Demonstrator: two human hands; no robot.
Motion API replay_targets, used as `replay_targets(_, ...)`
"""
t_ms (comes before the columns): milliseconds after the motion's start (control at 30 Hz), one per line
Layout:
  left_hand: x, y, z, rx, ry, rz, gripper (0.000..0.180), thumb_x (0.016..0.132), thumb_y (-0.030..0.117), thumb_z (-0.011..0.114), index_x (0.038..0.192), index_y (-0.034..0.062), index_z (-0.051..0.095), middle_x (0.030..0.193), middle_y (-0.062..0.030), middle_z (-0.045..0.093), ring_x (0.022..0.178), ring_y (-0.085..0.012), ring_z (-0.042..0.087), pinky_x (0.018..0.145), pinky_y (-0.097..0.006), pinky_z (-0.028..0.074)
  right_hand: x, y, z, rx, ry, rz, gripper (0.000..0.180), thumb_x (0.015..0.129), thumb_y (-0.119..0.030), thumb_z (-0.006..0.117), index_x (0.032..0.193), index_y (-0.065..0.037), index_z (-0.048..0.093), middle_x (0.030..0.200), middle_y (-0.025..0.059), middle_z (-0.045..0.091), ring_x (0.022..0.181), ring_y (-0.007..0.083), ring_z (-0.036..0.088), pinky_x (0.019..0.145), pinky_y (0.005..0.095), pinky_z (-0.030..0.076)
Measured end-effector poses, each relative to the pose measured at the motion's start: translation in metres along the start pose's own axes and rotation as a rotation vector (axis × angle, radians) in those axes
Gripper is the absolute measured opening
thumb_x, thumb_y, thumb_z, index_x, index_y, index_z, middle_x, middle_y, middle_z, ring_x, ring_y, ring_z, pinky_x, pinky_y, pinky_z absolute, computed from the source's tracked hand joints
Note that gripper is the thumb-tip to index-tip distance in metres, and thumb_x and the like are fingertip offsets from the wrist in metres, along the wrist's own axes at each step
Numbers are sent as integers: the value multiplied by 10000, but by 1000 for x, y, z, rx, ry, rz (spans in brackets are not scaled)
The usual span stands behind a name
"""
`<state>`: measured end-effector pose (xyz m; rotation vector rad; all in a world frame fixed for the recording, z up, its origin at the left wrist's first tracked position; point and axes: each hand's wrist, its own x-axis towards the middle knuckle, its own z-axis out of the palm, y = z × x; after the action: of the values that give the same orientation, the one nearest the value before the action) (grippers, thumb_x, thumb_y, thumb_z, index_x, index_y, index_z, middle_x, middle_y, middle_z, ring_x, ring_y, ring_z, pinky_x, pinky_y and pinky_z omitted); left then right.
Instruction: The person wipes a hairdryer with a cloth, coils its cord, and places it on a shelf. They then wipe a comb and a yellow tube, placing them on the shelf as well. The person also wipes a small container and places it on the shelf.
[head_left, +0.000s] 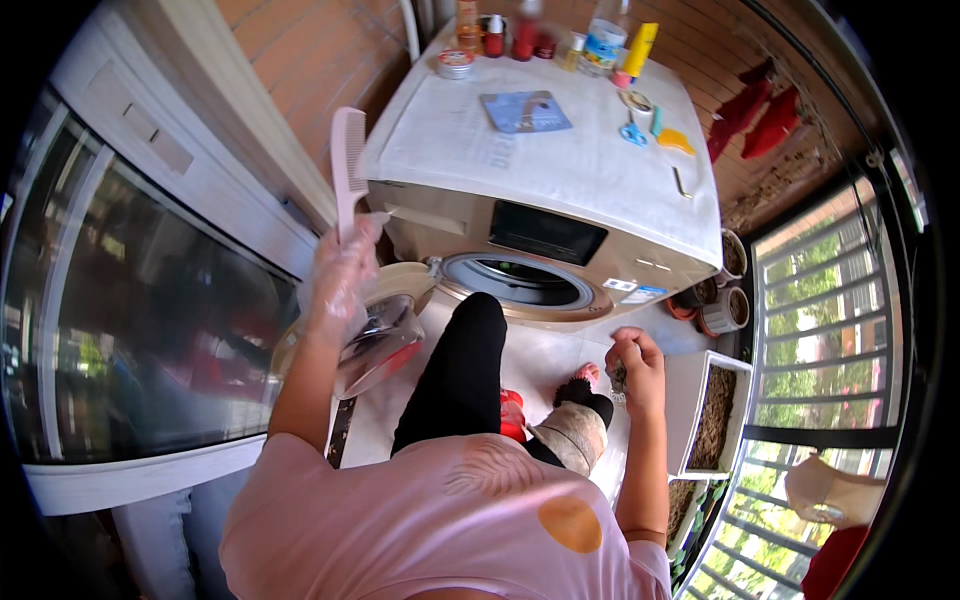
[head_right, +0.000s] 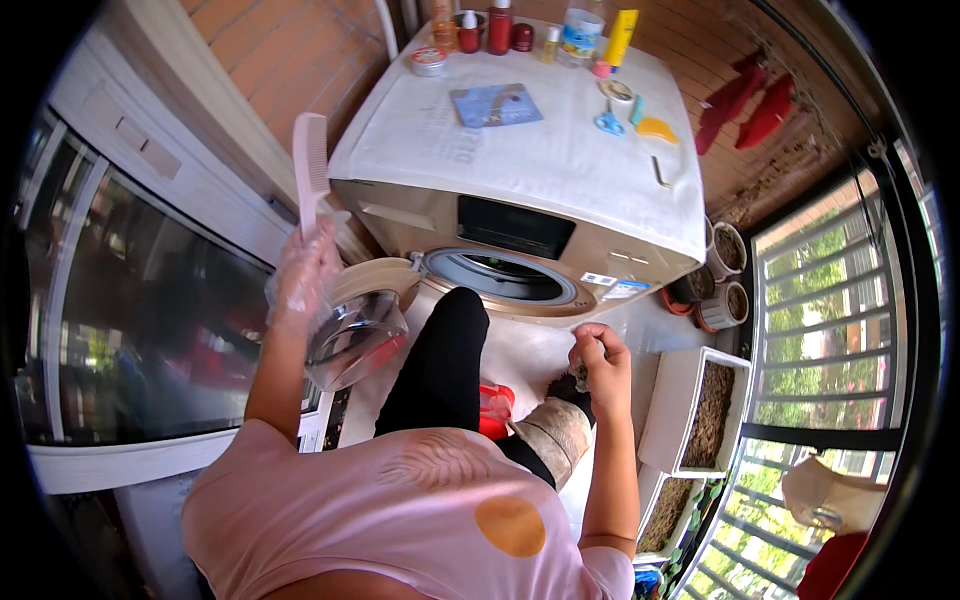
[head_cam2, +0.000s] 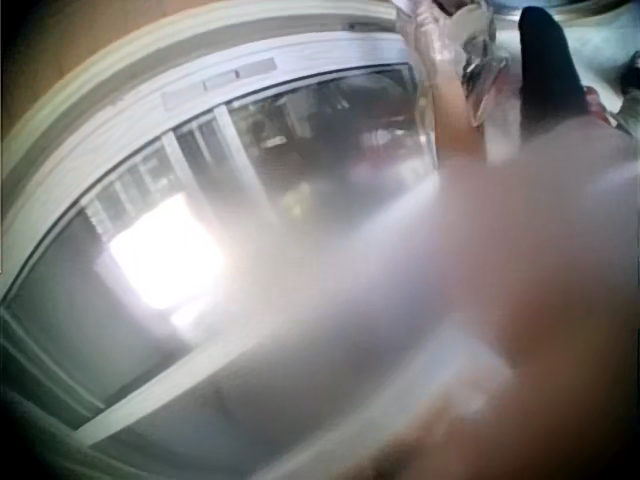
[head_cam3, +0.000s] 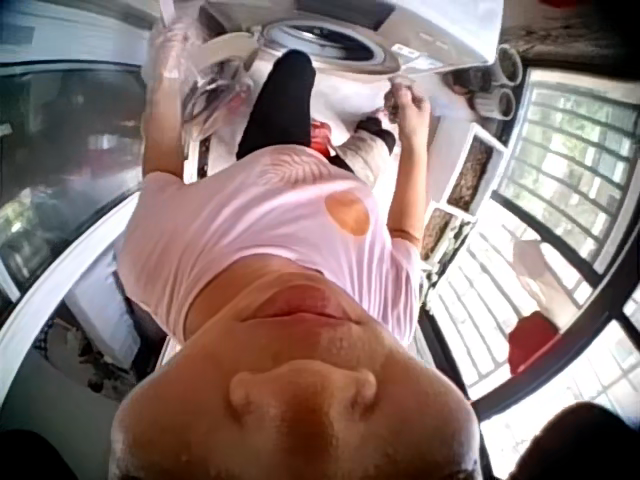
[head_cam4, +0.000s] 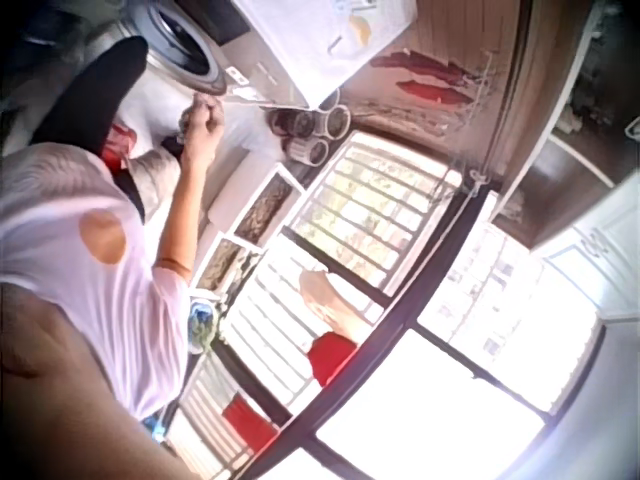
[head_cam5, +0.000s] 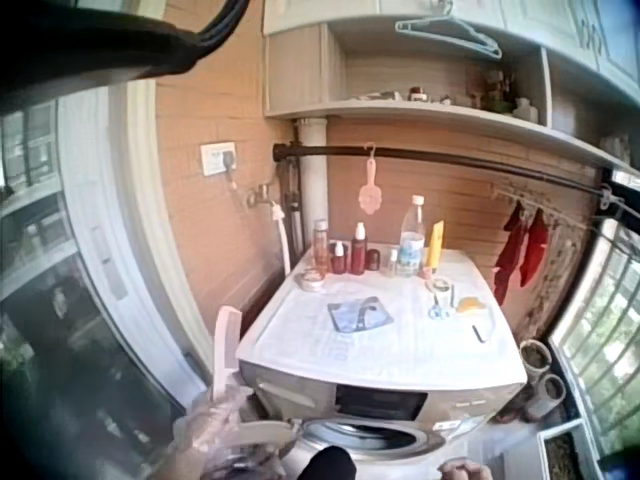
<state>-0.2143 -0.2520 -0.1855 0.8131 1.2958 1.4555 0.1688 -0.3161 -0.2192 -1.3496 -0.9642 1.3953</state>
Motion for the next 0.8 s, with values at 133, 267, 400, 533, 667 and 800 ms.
replay_targets(133,40,34,-16,262,-37,4,204,886,238,542,958,47,540,628,23,443,467,-52,377,406,-209,294,25,-26,55,-460,2,-271,114,821,-71,611,890,18,626,691,15,581,616,60,505,545,205,391)
replay_targets(267,79,32,-15,244,-20,77,264,871,261,557,971,16,565,671,-8,503,471,-61,387,416,-214,286,67,-69,123,-718,-113,-672,84,732,-34,636,815,-31,647,784,133,621,699,263,606,617,306,470)
replay_targets(400,94,38,-4,214,-52,16,293,874,264,553,999,-1,572,722,-27,533,478,-75,399,425,-215,284,133,-86,187,-958,-95,-909,102,709,-117,670,788,-56,649,704,87,559,671,285,569,606,356,472)
replay_targets(533,113,42,-15,89,-244,-86,315,881,244,537,1060,-15,547,871,-66,577,485,-65,382,427,-210,278,179,-80,241,-1125,-179,-1179,129,702,-172,666,801,-92,649,731,71,554,746,257,577,646,351,486)
replay_targets(667,114,52,-19,-58,-267,-66,328,884,238,526,1081,-25,536,1018,-115,595,486,-52,360,434,-191,270,205,-77,260,-1380,-285,-1153,140,727,-200,629,821,-99,657,777,91,592,773,270,594,671,361,493)
replay_targets(800,110,53,-30,-75,-140,-45,268,867,217,563,1031,5,549,996,-95,604,472,-53,361,424,-204,258,232,-115,247,-963,-119,-910,161,751,-219,599,817,-89,668,838,148,642,735,320,614,669,375,498)
